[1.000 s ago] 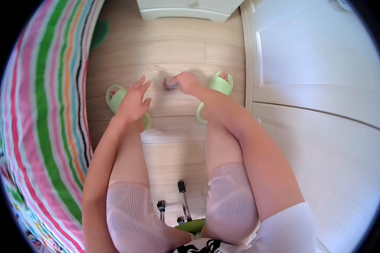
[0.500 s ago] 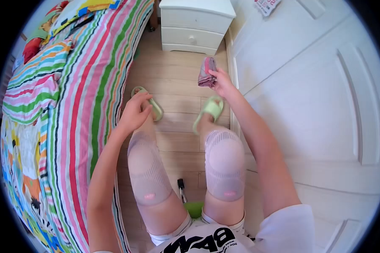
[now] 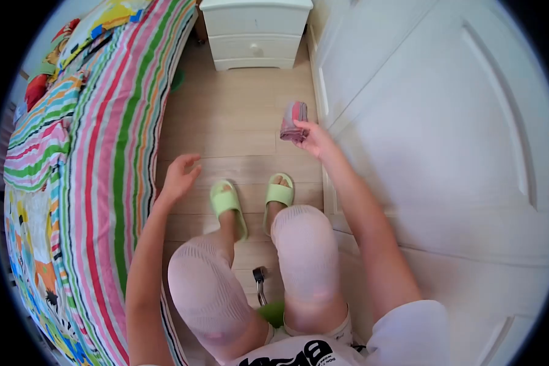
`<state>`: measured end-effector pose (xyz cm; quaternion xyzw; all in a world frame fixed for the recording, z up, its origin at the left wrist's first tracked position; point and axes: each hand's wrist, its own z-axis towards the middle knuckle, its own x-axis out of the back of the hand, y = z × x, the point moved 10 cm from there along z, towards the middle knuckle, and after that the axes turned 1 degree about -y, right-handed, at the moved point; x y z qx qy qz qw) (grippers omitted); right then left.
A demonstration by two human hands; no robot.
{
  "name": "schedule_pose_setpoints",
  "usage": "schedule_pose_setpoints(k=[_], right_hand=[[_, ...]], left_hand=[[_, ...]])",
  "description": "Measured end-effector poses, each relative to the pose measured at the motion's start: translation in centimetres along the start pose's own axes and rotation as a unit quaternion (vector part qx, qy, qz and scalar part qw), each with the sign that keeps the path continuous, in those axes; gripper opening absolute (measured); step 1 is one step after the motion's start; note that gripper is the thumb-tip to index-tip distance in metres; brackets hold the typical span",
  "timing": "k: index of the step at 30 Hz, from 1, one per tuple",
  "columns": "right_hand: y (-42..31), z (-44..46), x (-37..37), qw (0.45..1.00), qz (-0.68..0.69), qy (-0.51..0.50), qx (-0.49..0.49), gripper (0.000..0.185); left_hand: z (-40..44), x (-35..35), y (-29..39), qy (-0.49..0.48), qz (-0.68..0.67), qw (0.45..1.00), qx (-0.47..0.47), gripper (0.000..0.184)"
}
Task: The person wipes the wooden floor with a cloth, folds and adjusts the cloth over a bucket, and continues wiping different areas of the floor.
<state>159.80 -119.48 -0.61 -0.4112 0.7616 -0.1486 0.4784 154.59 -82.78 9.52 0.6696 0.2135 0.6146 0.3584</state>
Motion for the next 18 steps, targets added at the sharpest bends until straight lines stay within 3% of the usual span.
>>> schedule_pose_setpoints(k=[3, 7, 12, 14, 16, 18], right_hand=[[3.9, 2.2, 3.4, 0.998, -0.05, 0.049, -0.001, 0.044], [9.1, 9.6, 10.9, 0.972, -0.182, 0.148, 0.025, 0.05], [5.9, 14.5, 13.7, 0.904, -0.381, 0.172, 0.088, 0.039], [3.0, 19.5, 13.1, 0.846, -0.476, 0.186, 0.155, 0.033], [-0.4, 22.7, 12.9, 0.733, -0.593, 0.199, 0.267, 0.028], [-3.2, 24.9, 11.2, 0.683, -0.634, 0.202, 0.3, 0.029]], left_hand=[[-0.1, -5.7, -7.1, -0.065, 0.023, 0.994, 0.08, 0.037], [1.3, -11.8, -15.4, -0.12, 0.119, 0.981, 0.09, 0.049], [3.1, -16.3, -23.9, -0.185, 0.256, 0.941, 0.122, 0.07], [7.3, -16.0, -26.8, -0.127, 0.282, 0.935, 0.174, 0.089], [10.4, -15.3, -24.3, -0.115, 0.348, 0.903, 0.222, 0.1], [11.8, -15.9, -25.6, -0.098, 0.304, 0.914, 0.249, 0.11]])
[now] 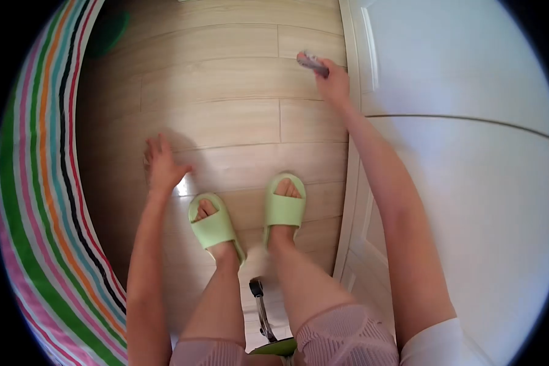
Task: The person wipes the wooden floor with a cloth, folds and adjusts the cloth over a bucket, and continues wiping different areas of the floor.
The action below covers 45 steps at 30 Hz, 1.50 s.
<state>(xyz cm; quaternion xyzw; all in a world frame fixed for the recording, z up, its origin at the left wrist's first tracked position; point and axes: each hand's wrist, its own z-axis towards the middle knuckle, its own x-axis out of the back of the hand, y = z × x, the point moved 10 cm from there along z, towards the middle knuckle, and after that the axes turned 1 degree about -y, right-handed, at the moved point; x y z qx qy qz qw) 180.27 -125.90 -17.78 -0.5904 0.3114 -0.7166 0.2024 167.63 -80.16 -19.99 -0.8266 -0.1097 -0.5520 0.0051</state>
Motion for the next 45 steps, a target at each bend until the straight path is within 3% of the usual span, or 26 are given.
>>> schedule_pose_setpoints(k=[1, 4, 7, 13, 15, 17, 19, 20, 23, 25, 27, 29, 30, 33, 36, 38, 39, 40, 41, 43, 45], right_hand=[[-1.2, 2.0, 0.5, 0.999, -0.027, 0.013, 0.024, 0.029], [-2.3, 8.1, -0.5, 0.987, -0.135, 0.025, 0.079, 0.033], [0.1, 13.0, -2.3, 0.976, -0.192, 0.025, 0.099, 0.04], [1.1, 11.8, -3.5, 0.929, -0.355, 0.014, 0.103, 0.035], [-0.5, 8.4, -4.4, 0.942, -0.327, 0.034, 0.072, 0.031], [-1.7, 4.3, -7.1, 0.943, -0.325, -0.071, 0.014, 0.032], [-4.4, -2.3, -10.5, 0.95, -0.285, -0.119, 0.047, 0.037], [-8.5, -6.3, -10.3, 0.941, -0.286, -0.095, 0.157, 0.043], [-12.2, -12.8, -12.3, 0.955, -0.153, -0.19, 0.169, 0.049], [-13.7, -13.6, -12.3, 0.96, -0.049, -0.212, 0.178, 0.048], [-12.0, -9.7, -10.2, 0.977, -0.038, -0.162, 0.132, 0.042], [-10.0, -2.9, -7.1, 0.989, -0.073, -0.049, 0.119, 0.033], [-8.3, 0.6, -5.9, 0.985, -0.063, 0.035, 0.157, 0.036], [-3.3, 8.7, -4.5, 0.984, -0.144, 0.097, 0.048, 0.036], [-2.9, 10.0, -8.1, 0.97, -0.241, -0.035, 0.022, 0.035], [-6.6, 5.2, -11.4, 0.977, -0.193, -0.028, 0.088, 0.041], [-9.9, 1.4, -12.5, 0.963, -0.181, -0.006, 0.198, 0.035], [-11.6, -2.3, -14.0, 0.96, -0.161, -0.027, 0.226, 0.039], [-12.7, -5.7, -15.9, 0.957, -0.098, -0.158, 0.221, 0.041], [-15.3, -11.3, -15.8, 0.949, -0.033, -0.18, 0.256, 0.041], [-15.4, -9.9, -14.0, 0.958, -0.009, -0.145, 0.248, 0.041]], left_hand=[[1.0, -0.2, 0.0, 0.003, -0.025, 1.0, 0.011, 0.115], [3.2, -2.5, 0.7, -0.066, 0.113, 0.991, 0.033, 0.12], [3.1, -2.2, 1.1, -0.111, 0.093, 0.987, 0.07, 0.121], [2.4, -0.8, 1.5, -0.087, 0.127, 0.986, 0.068, 0.122], [2.8, -1.8, 0.7, -0.062, 0.132, 0.988, 0.042, 0.123], [3.1, -2.1, 0.6, -0.036, 0.131, 0.99, 0.029, 0.122], [3.1, -1.8, 0.5, -0.008, 0.128, 0.991, 0.031, 0.121], [2.5, -1.8, 0.5, -0.015, 0.129, 0.991, 0.03, 0.121], [2.8, -1.8, 0.7, -0.021, 0.122, 0.992, 0.034, 0.122], [2.7, -1.0, 0.9, -0.025, 0.109, 0.992, 0.049, 0.122], [2.9, -1.1, 0.8, -0.042, 0.088, 0.994, 0.054, 0.121], [2.6, -1.5, 0.8, -0.048, 0.079, 0.994, 0.054, 0.121], [2.9, -1.4, 0.8, -0.039, 0.082, 0.994, 0.055, 0.121], [3.0, -1.2, 0.9, -0.016, 0.11, 0.992, 0.051, 0.12], [3.0, -1.2, 1.1, -0.007, 0.12, 0.991, 0.05, 0.12], [3.0, -1.2, 1.0, -0.015, 0.109, 0.993, 0.053, 0.121], [3.1, -1.3, 1.0, -0.023, 0.1, 0.993, 0.057, 0.121], [3.1, -1.5, 0.9, -0.032, 0.09, 0.994, 0.059, 0.121], [3.2, -1.8, 0.5, -0.025, 0.096, 0.994, 0.049, 0.121], [3.4, -2.8, -0.2, -0.012, 0.109, 0.994, 0.026, 0.121], [3.6, -2.3, 0.2, -0.009, 0.106, 0.994, 0.023, 0.121]])
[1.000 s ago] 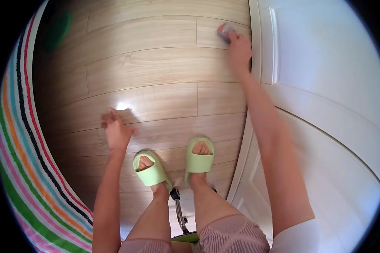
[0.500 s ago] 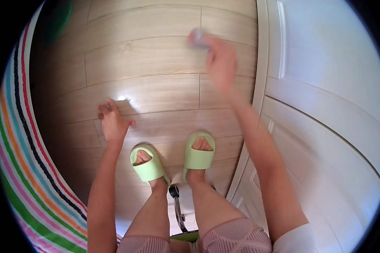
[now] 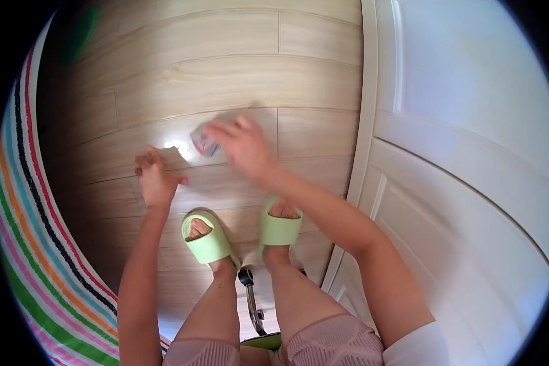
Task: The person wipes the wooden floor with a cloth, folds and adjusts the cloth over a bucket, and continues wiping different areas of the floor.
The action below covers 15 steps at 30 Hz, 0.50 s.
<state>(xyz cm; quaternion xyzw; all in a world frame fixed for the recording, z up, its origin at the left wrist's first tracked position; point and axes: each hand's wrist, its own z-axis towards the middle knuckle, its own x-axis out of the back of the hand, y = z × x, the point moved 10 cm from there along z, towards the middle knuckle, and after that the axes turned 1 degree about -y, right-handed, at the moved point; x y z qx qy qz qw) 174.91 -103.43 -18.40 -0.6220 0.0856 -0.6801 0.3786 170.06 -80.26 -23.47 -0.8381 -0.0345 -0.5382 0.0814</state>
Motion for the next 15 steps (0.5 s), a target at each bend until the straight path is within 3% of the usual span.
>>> schedule_pose_setpoints(k=[2, 3, 4, 5, 9, 11, 13, 15], right_hand=[[3.2, 1.9, 2.1, 0.999, 0.004, 0.054, -0.005, 0.04], [5.4, 4.2, 5.4, 0.995, -0.039, 0.059, -0.065, 0.036], [7.9, 6.0, 8.2, 0.989, -0.067, 0.121, -0.054, 0.034], [12.1, 7.5, 9.4, 0.977, -0.142, 0.103, -0.117, 0.034], [21.7, 5.6, 13.0, 0.928, -0.314, 0.079, -0.185, 0.038], [22.2, 1.3, 13.5, 0.904, -0.328, 0.049, -0.272, 0.035], [21.5, -3.6, 10.6, 0.899, -0.355, 0.038, -0.253, 0.04], [15.4, -7.7, 10.1, 0.916, -0.294, 0.055, -0.266, 0.046]], left_hand=[[-0.5, 0.4, 0.0, -0.011, 0.006, 1.0, 0.004, 0.12], [-0.4, 0.7, 0.2, -0.014, 0.009, 1.0, 0.01, 0.12], [-0.3, 0.8, 0.4, -0.017, 0.011, 1.0, 0.015, 0.12], [-0.3, 0.8, 0.5, -0.018, 0.007, 1.0, 0.014, 0.119], [-0.1, 0.1, -0.1, -0.001, 0.006, 1.0, 0.003, 0.118], [-0.2, 0.4, 0.1, 0.0, 0.008, 1.0, -0.001, 0.118], [-0.6, 1.5, 0.7, -0.014, 0.002, 1.0, 0.011, 0.118], [0.0, 0.3, 0.0, -0.002, 0.028, 1.0, 0.007, 0.118]])
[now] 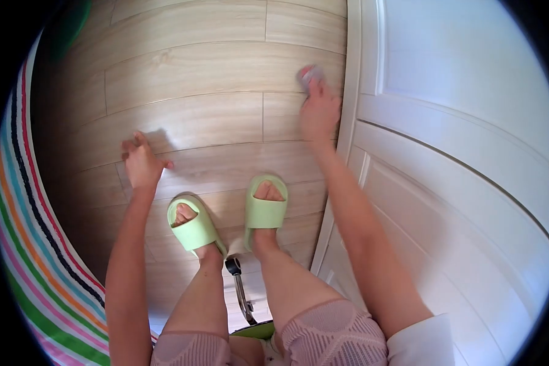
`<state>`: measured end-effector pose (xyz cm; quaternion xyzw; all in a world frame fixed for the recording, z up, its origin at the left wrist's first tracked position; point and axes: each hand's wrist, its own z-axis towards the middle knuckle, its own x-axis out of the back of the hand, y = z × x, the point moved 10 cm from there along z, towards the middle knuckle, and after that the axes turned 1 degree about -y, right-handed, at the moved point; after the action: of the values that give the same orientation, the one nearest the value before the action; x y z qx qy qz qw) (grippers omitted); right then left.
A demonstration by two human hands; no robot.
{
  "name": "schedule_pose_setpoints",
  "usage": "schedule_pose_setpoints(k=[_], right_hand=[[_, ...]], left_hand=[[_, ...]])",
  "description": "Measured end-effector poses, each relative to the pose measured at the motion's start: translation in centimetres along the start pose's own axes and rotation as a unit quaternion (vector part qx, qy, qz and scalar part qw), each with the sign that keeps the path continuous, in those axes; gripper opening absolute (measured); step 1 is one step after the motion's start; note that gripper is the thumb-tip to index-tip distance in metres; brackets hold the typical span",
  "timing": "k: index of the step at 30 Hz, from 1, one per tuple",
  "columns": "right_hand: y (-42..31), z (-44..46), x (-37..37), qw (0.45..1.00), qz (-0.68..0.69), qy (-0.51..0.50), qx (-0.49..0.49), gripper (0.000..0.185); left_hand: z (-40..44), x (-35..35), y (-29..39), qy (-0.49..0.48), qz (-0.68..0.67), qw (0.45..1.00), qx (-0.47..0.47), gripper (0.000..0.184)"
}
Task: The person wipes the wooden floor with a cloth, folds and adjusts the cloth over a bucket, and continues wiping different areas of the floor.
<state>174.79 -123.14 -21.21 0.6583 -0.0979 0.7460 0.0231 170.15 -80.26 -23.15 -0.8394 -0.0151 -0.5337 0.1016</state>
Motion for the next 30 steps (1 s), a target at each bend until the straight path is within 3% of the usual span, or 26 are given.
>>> schedule_pose_setpoints(k=[2, 6, 9, 13, 15, 17, 19, 21, 22, 23, 26, 27, 28, 29, 30], right_hand=[[-2.8, -5.4, -0.7, 0.998, 0.004, -0.054, 0.021, 0.049], [-12.0, -11.5, 1.3, 0.969, 0.193, -0.115, 0.105, 0.048], [-13.6, -10.3, 3.1, 0.94, 0.303, -0.031, 0.155, 0.049], [-1.4, -5.5, 4.5, 0.981, 0.187, 0.05, -0.023, 0.045], [4.2, -5.9, 3.7, 0.991, 0.062, -0.004, -0.115, 0.041], [5.4, -7.9, 1.4, 0.989, 0.061, -0.01, -0.133, 0.042], [3.4, -9.1, 1.4, 0.991, 0.08, 0.017, -0.102, 0.044], [-3.3, -11.3, 2.2, 0.99, 0.118, 0.072, -0.024, 0.044], [-6.6, -12.2, 1.0, 0.989, 0.142, 0.039, -0.004, 0.044], [-10.0, -12.9, 0.0, 0.986, 0.165, 0.007, 0.017, 0.045], [-16.9, -15.1, 0.4, 0.957, 0.278, -0.014, 0.076, 0.048], [-18.0, -15.3, 0.6, 0.938, 0.336, -0.036, 0.073, 0.049], [-19.1, -15.4, 1.1, 0.915, 0.393, -0.06, 0.071, 0.051], [-18.8, -15.0, 1.2, 0.9, 0.405, -0.156, 0.04, 0.051], [-17.8, -15.5, 0.1, 0.837, 0.514, -0.185, -0.03, 0.047]], left_hand=[[0.1, -0.6, 0.1, 0.003, 0.008, 1.0, -0.005, 0.118], [-0.1, 0.2, 0.3, -0.004, 0.002, 1.0, -0.001, 0.118], [0.0, 0.4, 0.4, -0.003, -0.019, 1.0, -0.012, 0.117], [-0.6, 1.0, 0.5, 0.004, -0.018, 1.0, -0.012, 0.115], [-0.6, 1.0, 0.6, -0.003, -0.022, 1.0, 0.001, 0.115], [-1.1, 1.4, 0.6, -0.004, -0.043, 0.999, 0.015, 0.114], [-1.9, 2.0, 0.6, 0.005, -0.081, 0.996, 0.03, 0.112], [-2.4, 1.4, 0.2, 0.125, -0.12, 0.985, -0.007, 0.11], [-3.2, 1.5, -0.2, 0.182, -0.137, 0.973, -0.027, 0.109], [-4.6, 2.6, 0.2, 0.22, -0.174, 0.96, -0.022, 0.091], [-8.5, 3.5, 1.5, 0.271, -0.252, 0.927, -0.063, 0.069], [-10.4, 5.0, 2.3, 0.308, -0.259, 0.914, -0.054, 0.037], [-10.8, 4.8, 2.3, 0.27, -0.343, 0.898, -0.051, 0.031], [-11.2, 4.3, 2.3, 0.229, -0.426, 0.874, -0.047, 0.025], [-11.6, 3.5, 2.4, 0.187, -0.507, 0.841, -0.042, 0.02]])
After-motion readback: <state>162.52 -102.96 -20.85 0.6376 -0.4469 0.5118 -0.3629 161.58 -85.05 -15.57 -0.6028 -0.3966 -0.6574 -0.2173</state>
